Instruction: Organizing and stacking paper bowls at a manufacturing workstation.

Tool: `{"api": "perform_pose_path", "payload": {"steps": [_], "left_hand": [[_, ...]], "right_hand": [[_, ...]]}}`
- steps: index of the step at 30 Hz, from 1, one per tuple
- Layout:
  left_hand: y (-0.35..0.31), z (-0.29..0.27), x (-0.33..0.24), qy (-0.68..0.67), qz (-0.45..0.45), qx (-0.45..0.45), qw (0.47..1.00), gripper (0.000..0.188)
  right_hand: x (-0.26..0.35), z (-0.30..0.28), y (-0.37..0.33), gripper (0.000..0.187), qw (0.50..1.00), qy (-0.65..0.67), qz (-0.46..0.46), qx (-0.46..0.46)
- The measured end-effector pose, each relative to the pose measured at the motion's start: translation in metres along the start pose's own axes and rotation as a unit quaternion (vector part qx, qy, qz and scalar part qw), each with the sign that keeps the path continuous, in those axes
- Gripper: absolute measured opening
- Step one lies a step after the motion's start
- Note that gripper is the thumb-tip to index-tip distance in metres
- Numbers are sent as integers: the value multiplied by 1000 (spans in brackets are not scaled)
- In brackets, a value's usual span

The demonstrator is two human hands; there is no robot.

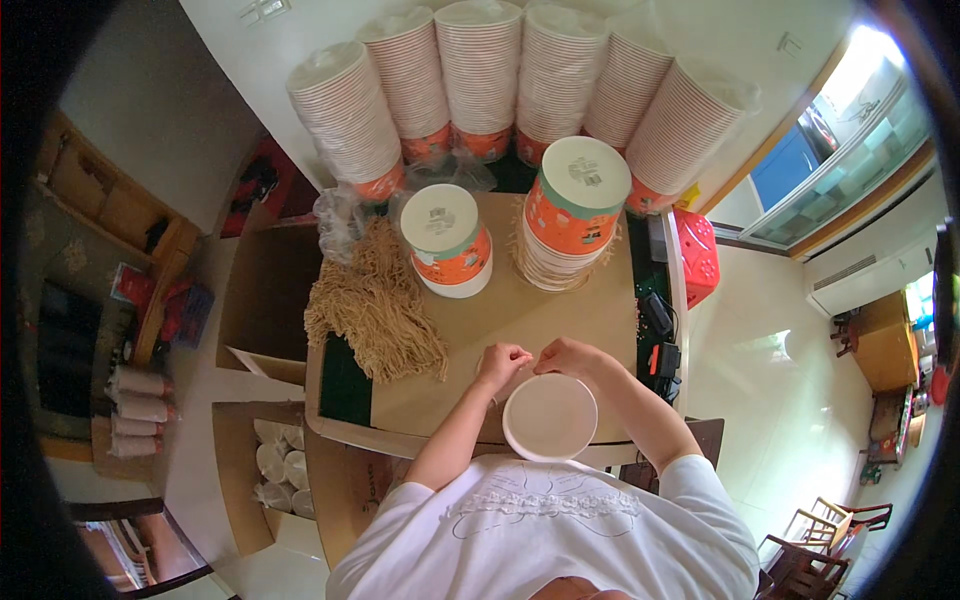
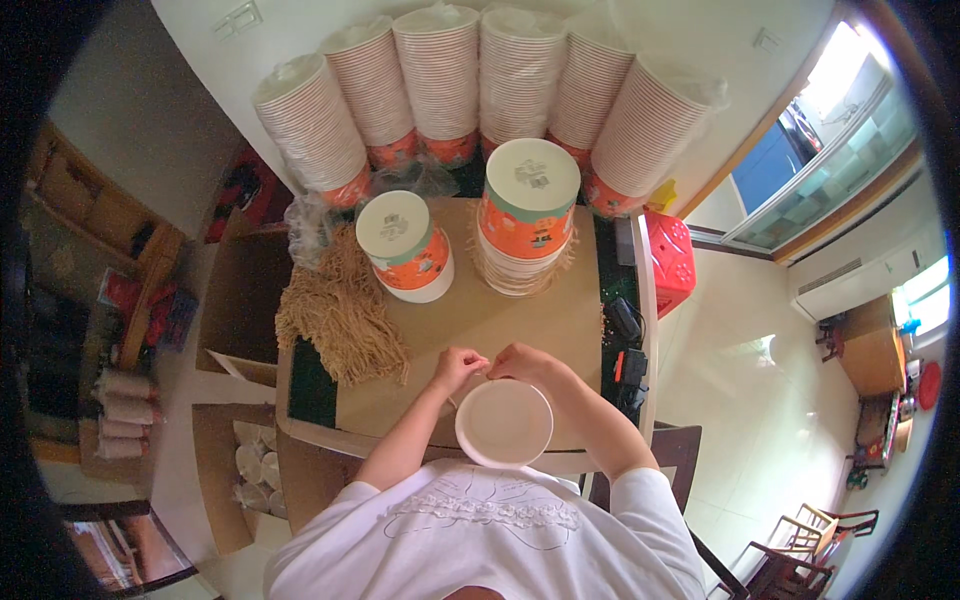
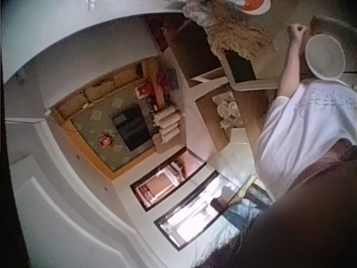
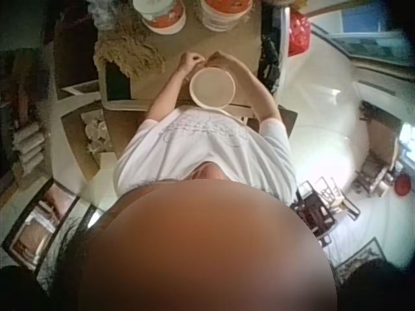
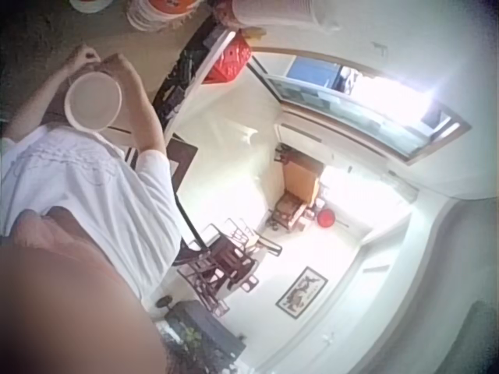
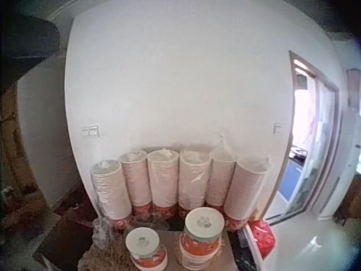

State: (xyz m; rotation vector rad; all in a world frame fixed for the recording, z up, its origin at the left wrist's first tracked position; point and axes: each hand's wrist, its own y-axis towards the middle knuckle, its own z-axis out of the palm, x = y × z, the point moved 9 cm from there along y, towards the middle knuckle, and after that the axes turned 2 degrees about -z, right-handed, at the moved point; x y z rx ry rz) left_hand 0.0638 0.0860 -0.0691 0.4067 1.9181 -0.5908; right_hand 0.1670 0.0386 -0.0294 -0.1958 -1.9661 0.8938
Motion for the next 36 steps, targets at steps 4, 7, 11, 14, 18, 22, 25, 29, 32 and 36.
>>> {"api": "perform_pose_path", "payload": {"steps": [4, 7, 11, 14, 18, 22, 25, 29, 32, 36], "left_hand": [[-3, 9, -4, 35, -26, 33, 999, 10], [-5, 10, 7, -39, -8, 33, 999, 7], [-2, 17, 25, -148, -25, 74, 986, 6], [-4, 25, 46, -58, -38, 95, 993, 6], [-4, 28, 27, -32, -54, 71, 995, 8], [-3, 6, 1, 18, -43, -30, 998, 7], [-1, 1, -5, 26, -38, -53, 998, 6], [3, 3, -3, 19, -2, -65, 998, 7], [4, 4, -7, 51, 16, -64, 997, 6], [3, 3, -8, 24, 1, -74, 997, 7]], "right_hand": [[-23, 6, 9, 19, 998, 24, 19, 46], [-22, 11, 7, 18, 996, 64, 13, 63], [-26, 12, 7, 17, 985, 162, -6, 57], [-27, 15, 8, 18, 981, 183, -10, 67], [-39, 14, 7, 19, 981, 184, 8, 58], [-35, 11, 4, 20, 982, 185, 27, 36], [-32, 7, 6, 20, 985, 168, 44, 10], [-23, 13, 11, 19, 972, 235, 2, 19], [-28, 13, 17, 17, 981, 193, 17, 26], [-28, 10, 17, 16, 991, 116, 8, 70]]}}
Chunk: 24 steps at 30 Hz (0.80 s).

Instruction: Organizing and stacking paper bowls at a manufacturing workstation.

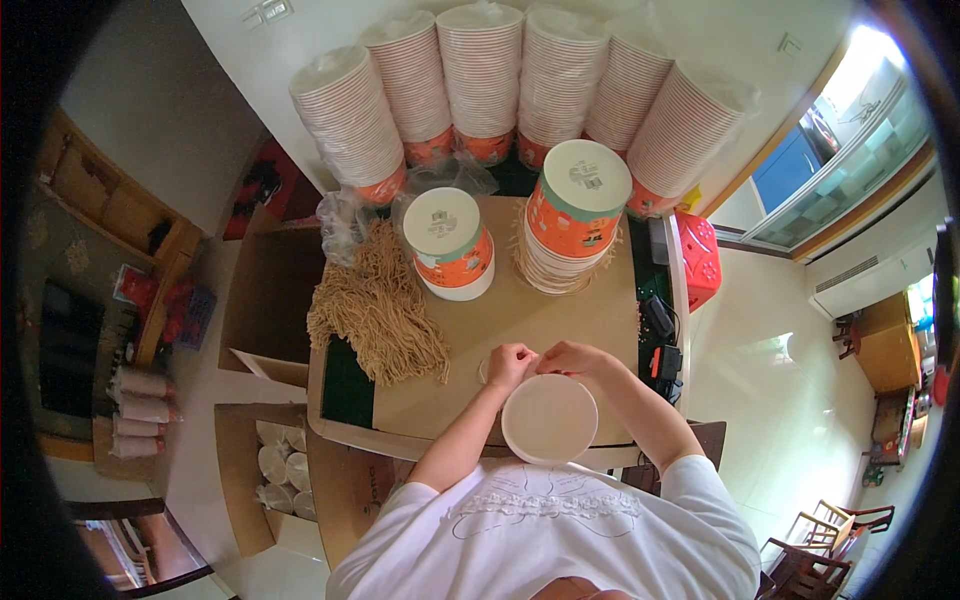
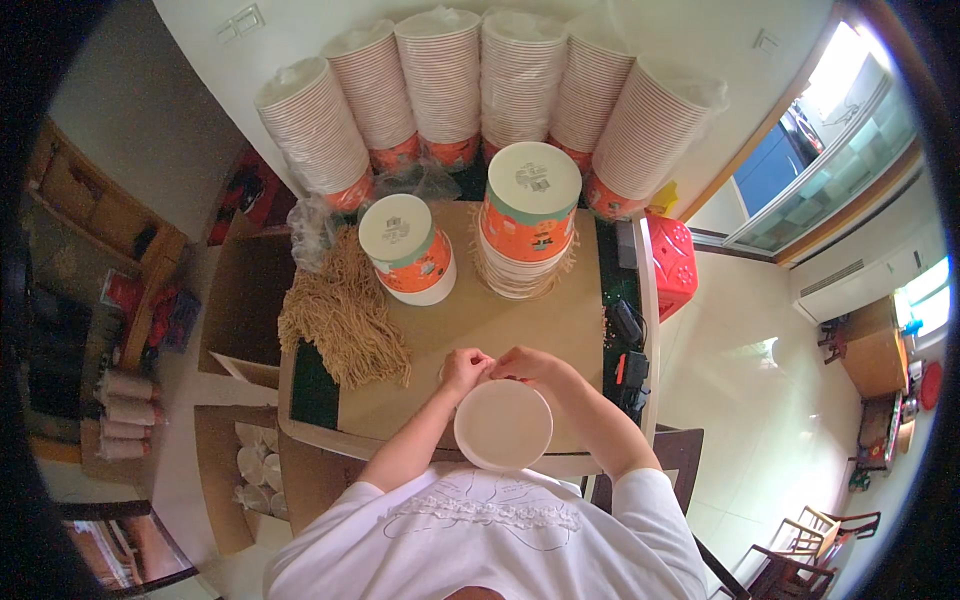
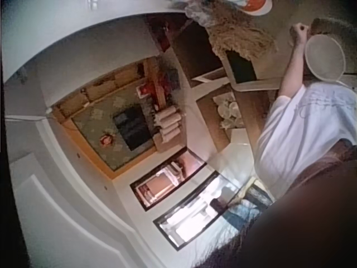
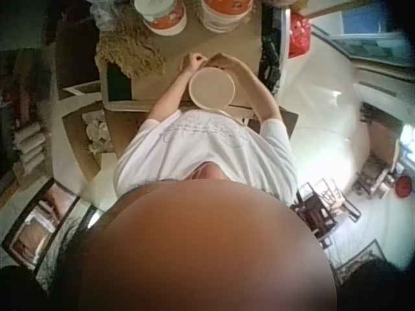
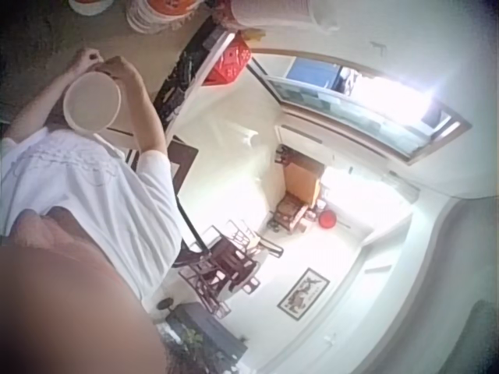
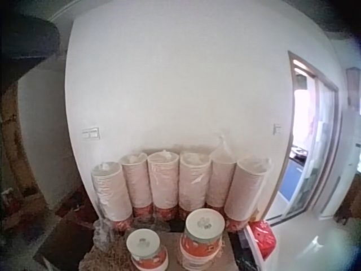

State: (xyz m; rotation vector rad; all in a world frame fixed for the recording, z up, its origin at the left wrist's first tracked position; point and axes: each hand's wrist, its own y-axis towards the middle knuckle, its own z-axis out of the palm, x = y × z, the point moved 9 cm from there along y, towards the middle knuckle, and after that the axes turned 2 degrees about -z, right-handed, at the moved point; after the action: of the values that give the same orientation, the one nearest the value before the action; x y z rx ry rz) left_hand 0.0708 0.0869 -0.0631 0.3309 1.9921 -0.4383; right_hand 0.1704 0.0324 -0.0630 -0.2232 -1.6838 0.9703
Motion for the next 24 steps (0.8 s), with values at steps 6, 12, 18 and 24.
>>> {"api": "perform_pose_path", "payload": {"steps": [6, 12, 18, 24], "left_hand": [[-6, -13, 4, -57, 24, -13, 998, 15], [-39, -64, 22, -143, -53, -111, 982, 41], [-81, -38, -28, -153, -66, -48, 985, 66], [-67, -43, 16, -214, -133, -108, 962, 60]], "right_hand": [[-12, -2, -21, 17, 997, 71, -11, 7], [-41, -26, -71, 16, 855, 471, -172, -132], [-50, 7, -75, 17, 773, 566, -212, -191], [-23, 24, -80, 12, 751, 600, -203, -187]]}}
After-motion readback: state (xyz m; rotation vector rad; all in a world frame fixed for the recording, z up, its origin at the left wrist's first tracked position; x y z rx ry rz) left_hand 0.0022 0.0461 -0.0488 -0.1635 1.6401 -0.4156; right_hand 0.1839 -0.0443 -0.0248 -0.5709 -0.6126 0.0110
